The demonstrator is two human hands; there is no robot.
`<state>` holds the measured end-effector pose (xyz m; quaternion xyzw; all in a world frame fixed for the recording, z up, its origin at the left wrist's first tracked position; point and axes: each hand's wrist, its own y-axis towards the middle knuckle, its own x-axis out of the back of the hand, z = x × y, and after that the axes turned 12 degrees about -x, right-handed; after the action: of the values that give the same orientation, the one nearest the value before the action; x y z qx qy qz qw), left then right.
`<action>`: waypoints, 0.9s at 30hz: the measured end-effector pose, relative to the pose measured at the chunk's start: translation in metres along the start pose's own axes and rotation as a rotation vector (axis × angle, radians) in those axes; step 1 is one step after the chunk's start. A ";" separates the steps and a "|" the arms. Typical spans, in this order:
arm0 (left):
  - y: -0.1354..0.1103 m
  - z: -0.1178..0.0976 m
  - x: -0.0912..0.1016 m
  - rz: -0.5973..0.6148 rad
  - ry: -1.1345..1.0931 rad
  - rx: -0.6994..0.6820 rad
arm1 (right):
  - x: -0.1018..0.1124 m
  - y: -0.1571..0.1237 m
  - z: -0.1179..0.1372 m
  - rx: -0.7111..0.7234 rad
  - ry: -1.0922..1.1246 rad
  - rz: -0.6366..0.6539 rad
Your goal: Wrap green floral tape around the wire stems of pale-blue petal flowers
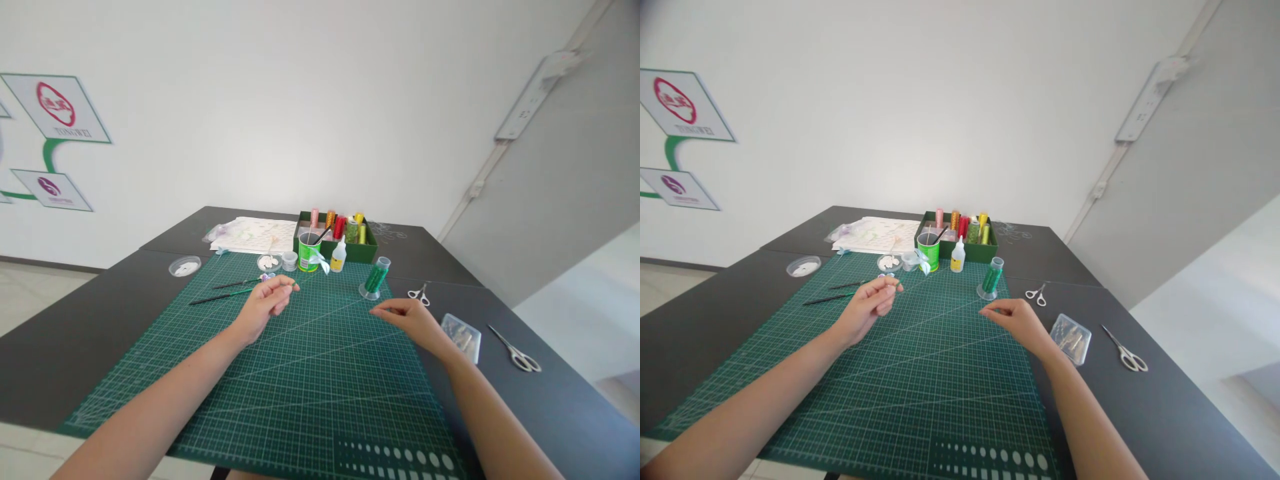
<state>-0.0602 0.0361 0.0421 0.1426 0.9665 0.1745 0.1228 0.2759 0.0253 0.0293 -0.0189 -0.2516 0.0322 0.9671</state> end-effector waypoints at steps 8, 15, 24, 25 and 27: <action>0.026 -0.027 0.040 -0.439 -0.378 -0.118 | 0.066 0.014 -0.038 0.053 0.601 -0.366; 0.038 -0.048 0.095 -0.666 -0.554 -0.184 | 0.105 0.019 -0.069 0.051 0.817 -0.520; 0.032 -0.064 0.150 -0.915 -0.574 -0.335 | 0.136 0.004 -0.077 0.017 0.821 -0.720; 0.030 -0.066 0.153 -0.930 -0.575 -0.346 | 0.140 0.002 -0.078 0.011 0.816 -0.744; 0.028 -0.072 0.157 -0.951 -0.571 -0.366 | 0.147 0.001 -0.080 0.000 0.798 -0.805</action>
<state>-0.2198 0.0893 0.0881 -0.2892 0.8070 0.2189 0.4661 0.4429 0.0348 0.0305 0.0677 0.1460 -0.3486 0.9233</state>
